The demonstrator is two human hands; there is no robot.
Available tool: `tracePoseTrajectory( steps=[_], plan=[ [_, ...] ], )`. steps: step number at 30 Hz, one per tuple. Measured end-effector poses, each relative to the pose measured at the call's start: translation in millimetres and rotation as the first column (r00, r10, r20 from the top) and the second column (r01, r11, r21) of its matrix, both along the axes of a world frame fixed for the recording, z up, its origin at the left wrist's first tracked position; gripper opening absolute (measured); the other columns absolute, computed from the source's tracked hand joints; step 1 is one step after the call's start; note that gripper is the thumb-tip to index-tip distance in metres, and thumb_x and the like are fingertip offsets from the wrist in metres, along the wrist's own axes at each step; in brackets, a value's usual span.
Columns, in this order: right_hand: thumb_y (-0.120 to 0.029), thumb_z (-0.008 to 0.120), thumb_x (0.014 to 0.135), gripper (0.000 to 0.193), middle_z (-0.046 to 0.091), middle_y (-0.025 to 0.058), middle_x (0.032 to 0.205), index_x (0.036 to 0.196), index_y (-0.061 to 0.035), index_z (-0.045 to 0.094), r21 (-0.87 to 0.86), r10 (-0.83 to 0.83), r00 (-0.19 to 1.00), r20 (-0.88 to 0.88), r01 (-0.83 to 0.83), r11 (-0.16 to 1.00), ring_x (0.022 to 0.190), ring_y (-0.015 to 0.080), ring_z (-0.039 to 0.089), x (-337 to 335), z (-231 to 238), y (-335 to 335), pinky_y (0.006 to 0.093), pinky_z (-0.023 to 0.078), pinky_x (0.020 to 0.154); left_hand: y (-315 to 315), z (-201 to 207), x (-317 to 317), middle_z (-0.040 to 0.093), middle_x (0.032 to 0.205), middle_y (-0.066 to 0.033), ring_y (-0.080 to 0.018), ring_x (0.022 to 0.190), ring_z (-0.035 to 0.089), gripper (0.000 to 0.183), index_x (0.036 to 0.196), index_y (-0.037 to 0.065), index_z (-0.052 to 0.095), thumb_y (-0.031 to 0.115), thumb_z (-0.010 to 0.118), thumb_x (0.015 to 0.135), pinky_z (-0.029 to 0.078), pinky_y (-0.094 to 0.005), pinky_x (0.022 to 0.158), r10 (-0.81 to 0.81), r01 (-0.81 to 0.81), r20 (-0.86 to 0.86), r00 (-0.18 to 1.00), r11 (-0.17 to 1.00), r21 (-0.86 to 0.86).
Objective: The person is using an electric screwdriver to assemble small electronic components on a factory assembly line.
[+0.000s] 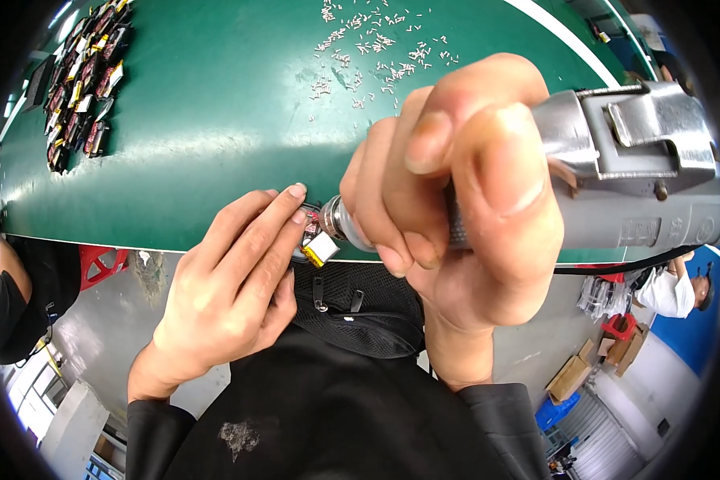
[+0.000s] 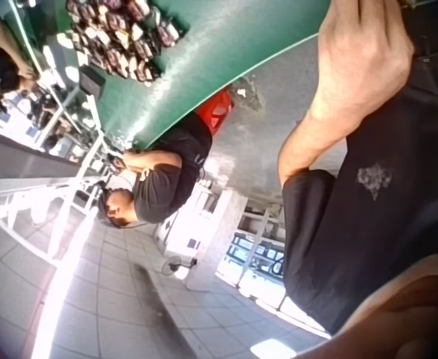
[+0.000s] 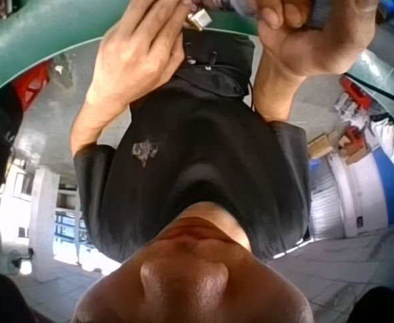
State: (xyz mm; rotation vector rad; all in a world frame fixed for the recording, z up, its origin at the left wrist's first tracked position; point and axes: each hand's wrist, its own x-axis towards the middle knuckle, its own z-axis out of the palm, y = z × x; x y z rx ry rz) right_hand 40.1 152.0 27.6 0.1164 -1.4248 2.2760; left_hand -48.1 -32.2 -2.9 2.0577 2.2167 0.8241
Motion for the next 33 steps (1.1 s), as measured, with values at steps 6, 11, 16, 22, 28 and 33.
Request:
tracePoseTrajectory(
  steps=[6, 11, 16, 22, 28, 33],
  plan=[
    [-0.038, 0.042, 0.099, 0.029, 0.042, -0.0017, 0.056, 0.094, -0.0102, 0.048, -0.045, 0.047, 0.999, -0.005, -0.047, 0.998, 0.046, 0.01, 0.044, 7, 6, -1, 0.0263, 0.039, 0.055, 4, 5, 7, 0.059, 0.115, -0.0212, -0.034, 0.095, 0.059, 0.04, 0.1, -0.012, 0.06, 0.0, 0.071, 0.063, 0.054, -0.0381, 0.074, 0.068, -0.061, 0.138, 0.988, 0.997, -0.05],
    [-0.037, 0.046, 0.098, 0.028, 0.044, -0.0006, 0.058, 0.096, -0.009, 0.048, -0.026, 0.216, 0.975, -0.051, -0.217, 0.976, 0.048, 0.0114, 0.047, 6, 5, 7, 0.0279, 0.04, 0.057, 6, 1, 8, 0.061, 0.111, -0.02, -0.0332, 0.093, 0.06, 0.036, 0.095, -0.012, 0.062, -0.002, 0.071, 0.062, 0.054, -0.0378, 0.073, 0.082, -0.083, 0.104, 0.991, 0.997, 0.0],
    [-0.038, 0.046, 0.098, 0.029, 0.044, -0.0005, 0.058, 0.097, -0.009, 0.047, -0.049, 0.173, 0.983, -0.06, -0.176, 0.983, 0.048, 0.0114, 0.047, 8, 7, 1, 0.0273, 0.039, 0.056, 6, 1, 8, 0.061, 0.111, -0.0198, -0.033, 0.092, 0.06, 0.036, 0.095, -0.012, 0.062, -0.004, 0.07, 0.062, 0.054, -0.038, 0.072, 0.089, -0.089, 0.112, 0.99, 0.996, -0.004],
    [-0.037, 0.046, 0.098, 0.028, 0.045, -0.0004, 0.057, 0.097, -0.0087, 0.048, -0.079, 0.227, 0.97, -0.083, -0.233, 0.969, 0.048, 0.0112, 0.046, 9, 1, 9, 0.0275, 0.04, 0.054, 6, 2, 7, 0.061, 0.111, -0.0198, -0.0334, 0.092, 0.06, 0.036, 0.097, -0.012, 0.062, -0.004, 0.07, 0.062, 0.053, -0.0384, 0.074, 0.082, -0.082, 0.12, 0.989, 0.997, -0.002],
    [-0.037, 0.044, 0.098, 0.029, 0.044, -0.0005, 0.056, 0.097, -0.0082, 0.048, -0.1, 0.231, 0.968, -0.094, -0.24, 0.965, 0.048, 0.0111, 0.045, 7, -3, 9, 0.0274, 0.041, 0.054, 5, 0, 7, 0.061, 0.111, -0.0196, -0.0335, 0.092, 0.06, 0.037, 0.098, -0.011, 0.062, -0.004, 0.07, 0.062, 0.053, -0.0387, 0.075, 0.083, -0.083, 0.118, 0.99, 0.997, 0.001],
    [-0.036, 0.043, 0.099, 0.029, 0.044, -0.0007, 0.056, 0.097, -0.0079, 0.048, -0.09, 0.223, 0.971, -0.09, -0.231, 0.969, 0.048, 0.0111, 0.046, 6, -4, 9, 0.0274, 0.041, 0.055, 5, 0, 7, 0.061, 0.11, -0.0196, -0.0333, 0.092, 0.06, 0.037, 0.098, -0.011, 0.062, -0.004, 0.069, 0.062, 0.053, -0.0385, 0.075, 0.088, -0.089, 0.126, 0.988, 0.996, 0.001]
  ],
)
